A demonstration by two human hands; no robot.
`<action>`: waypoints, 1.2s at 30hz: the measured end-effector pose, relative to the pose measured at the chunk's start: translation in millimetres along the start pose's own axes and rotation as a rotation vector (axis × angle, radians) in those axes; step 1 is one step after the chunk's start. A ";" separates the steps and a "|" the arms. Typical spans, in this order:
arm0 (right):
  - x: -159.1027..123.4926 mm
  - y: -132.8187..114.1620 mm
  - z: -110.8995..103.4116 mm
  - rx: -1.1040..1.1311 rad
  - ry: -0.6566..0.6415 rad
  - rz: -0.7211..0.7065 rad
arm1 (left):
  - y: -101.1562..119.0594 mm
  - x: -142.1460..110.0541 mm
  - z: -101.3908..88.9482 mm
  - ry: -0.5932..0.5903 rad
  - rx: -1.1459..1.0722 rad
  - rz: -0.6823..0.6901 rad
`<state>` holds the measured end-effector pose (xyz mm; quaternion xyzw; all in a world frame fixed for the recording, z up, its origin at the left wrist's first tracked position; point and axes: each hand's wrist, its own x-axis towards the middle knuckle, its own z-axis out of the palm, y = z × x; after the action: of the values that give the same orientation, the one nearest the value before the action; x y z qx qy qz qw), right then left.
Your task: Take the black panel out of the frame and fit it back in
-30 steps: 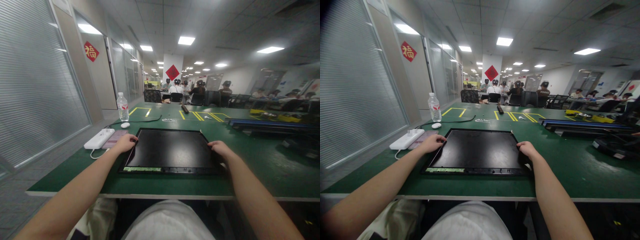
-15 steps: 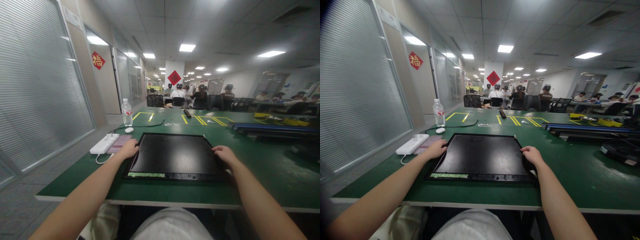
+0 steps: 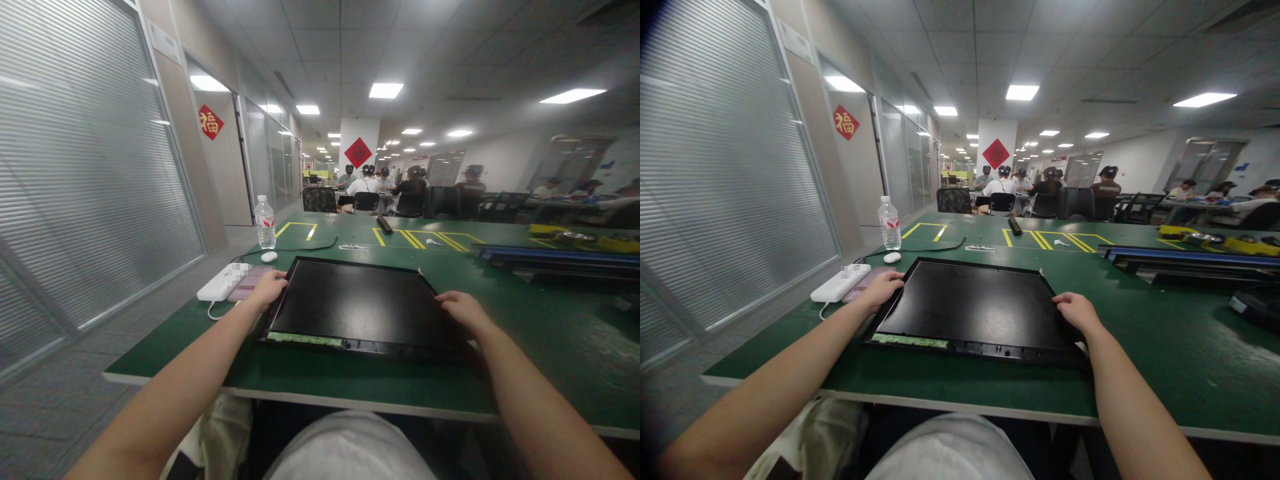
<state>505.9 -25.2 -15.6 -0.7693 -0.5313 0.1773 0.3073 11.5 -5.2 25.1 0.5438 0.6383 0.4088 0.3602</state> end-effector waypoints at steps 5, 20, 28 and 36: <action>2.3 2.0 1.0 -0.001 -0.008 -0.014 | -0.2 3.1 5.9 0.008 -0.204 -0.122; -1.9 -4.2 -2.2 -0.047 -0.009 0.000 | 4.2 0.8 8.3 -0.089 -0.594 -0.233; -3.5 -5.7 -2.3 -0.029 -0.006 0.015 | 0.6 1.3 6.5 -0.136 -0.646 -0.181; -2.3 -3.9 -2.4 -0.020 0.005 0.009 | -3.0 4.9 9.5 -0.165 -0.620 -0.157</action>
<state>503.7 -27.1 -11.4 -0.7753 -0.5287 0.1714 0.3000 18.1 0.6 18.4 0.3887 0.4922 0.5090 0.5896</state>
